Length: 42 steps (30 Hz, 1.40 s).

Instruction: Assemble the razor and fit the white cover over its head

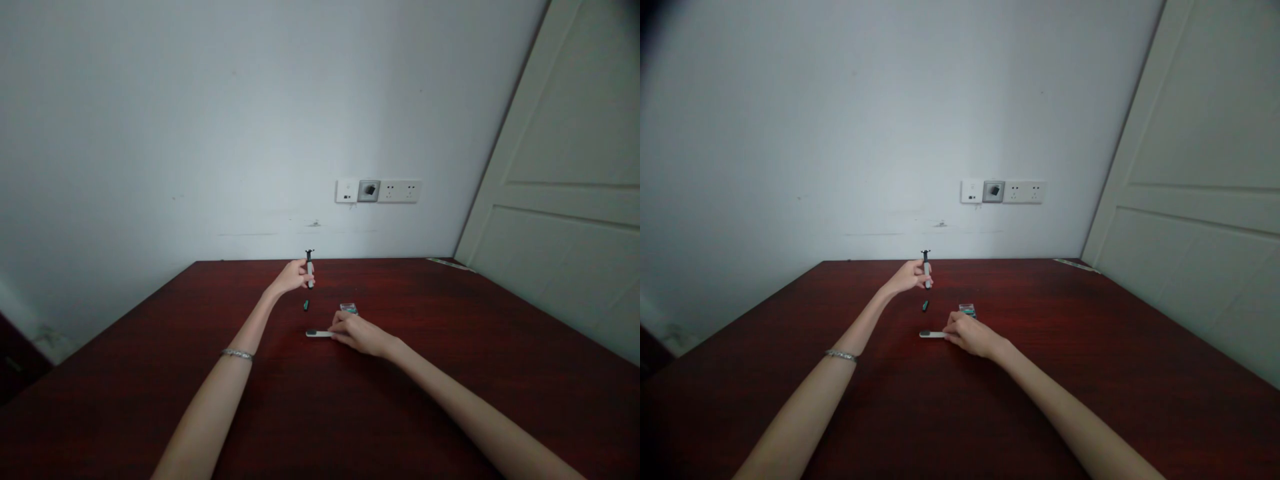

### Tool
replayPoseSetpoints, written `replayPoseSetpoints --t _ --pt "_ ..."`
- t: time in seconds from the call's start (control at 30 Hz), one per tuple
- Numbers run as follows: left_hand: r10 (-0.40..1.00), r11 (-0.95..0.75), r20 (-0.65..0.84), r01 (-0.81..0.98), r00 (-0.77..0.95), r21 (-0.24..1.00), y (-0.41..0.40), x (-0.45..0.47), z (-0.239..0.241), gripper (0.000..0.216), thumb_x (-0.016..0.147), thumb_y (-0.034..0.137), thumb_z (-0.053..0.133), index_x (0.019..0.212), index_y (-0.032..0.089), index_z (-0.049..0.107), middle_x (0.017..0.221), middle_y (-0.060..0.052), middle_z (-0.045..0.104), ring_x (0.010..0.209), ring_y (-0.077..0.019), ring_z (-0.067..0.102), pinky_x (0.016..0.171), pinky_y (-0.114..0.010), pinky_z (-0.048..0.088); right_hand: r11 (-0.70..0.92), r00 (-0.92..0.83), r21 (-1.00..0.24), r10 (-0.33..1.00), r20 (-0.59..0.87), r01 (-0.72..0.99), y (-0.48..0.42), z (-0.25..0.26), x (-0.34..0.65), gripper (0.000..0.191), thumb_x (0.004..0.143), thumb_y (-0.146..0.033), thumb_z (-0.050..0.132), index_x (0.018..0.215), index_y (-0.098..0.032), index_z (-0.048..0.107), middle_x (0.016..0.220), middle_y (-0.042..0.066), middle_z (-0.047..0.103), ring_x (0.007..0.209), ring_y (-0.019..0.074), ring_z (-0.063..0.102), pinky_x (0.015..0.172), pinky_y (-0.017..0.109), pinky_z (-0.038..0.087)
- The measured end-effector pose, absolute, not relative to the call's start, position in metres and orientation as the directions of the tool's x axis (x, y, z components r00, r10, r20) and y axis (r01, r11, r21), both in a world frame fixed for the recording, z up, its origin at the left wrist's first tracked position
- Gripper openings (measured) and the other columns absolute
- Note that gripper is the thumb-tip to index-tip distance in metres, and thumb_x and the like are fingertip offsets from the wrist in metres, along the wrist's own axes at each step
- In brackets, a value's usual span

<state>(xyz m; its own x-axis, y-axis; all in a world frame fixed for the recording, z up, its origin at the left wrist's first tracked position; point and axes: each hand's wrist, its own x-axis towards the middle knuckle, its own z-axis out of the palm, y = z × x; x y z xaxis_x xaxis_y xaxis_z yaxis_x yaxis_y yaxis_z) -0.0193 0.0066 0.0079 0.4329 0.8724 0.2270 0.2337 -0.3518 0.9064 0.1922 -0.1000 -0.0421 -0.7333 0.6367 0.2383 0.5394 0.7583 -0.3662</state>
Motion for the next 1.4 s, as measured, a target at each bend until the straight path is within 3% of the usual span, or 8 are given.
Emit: replayPoseSetpoints --t 0.57,0.8,1.07,1.4 --pt "0.829 -0.358 0.172 0.270 0.532 0.894 0.005 -0.009 0.000 0.016 0.069 0.008 0.056 0.084 0.011 0.051 0.063 -0.004 0.064 0.055 -0.0123 0.063 0.049 -0.019 0.047 0.736 -0.671 -0.423 0.668 0.322 0.529 -0.096 -0.051 0.194 0.030 0.086 -0.035 0.050 0.106 -0.019 0.066 0.095 0.009 0.057 0.086 0.0174 0.055 0.079 0.029 0.043" --pt "0.819 -0.373 0.164 0.292 0.550 0.881 0.004 -0.004 -0.005 0.016 0.069 0.009 0.055 0.084 0.012 0.051 0.062 -0.003 0.063 0.055 -0.0125 0.063 0.049 -0.018 0.047 0.707 -0.481 -0.446 0.704 0.522 0.549 -0.061 -0.018 0.226 0.023 0.085 -0.030 0.051 0.086 -0.019 0.071 0.084 0.006 0.061 0.077 0.0157 0.058 0.072 0.027 0.044" --pt "0.812 -0.352 0.120 0.315 0.572 0.881 -0.002 0.000 -0.006 0.016 0.069 0.008 0.053 0.084 0.012 0.049 0.065 -0.005 0.063 0.058 -0.0140 0.064 0.050 -0.020 0.048 0.620 -0.517 -0.363 0.782 0.347 0.695 -0.040 -0.039 0.239 0.021 0.083 -0.024 0.051 0.084 -0.018 0.071 0.087 0.006 0.061 0.077 0.0147 0.058 0.072 0.024 0.043" --pt "0.805 -0.370 0.126 0.323 0.580 0.871 0.001 0.000 -0.008 0.016 0.070 0.009 0.054 0.085 0.012 0.049 0.065 -0.004 0.063 0.057 -0.0131 0.063 0.051 -0.020 0.048 0.611 -0.545 -0.319 0.791 0.279 0.724 -0.040 -0.051 0.243 0.025 0.085 -0.027 0.048 0.090 -0.019 0.071 0.093 0.007 0.060 0.084 0.0157 0.057 0.077 0.024 0.042"
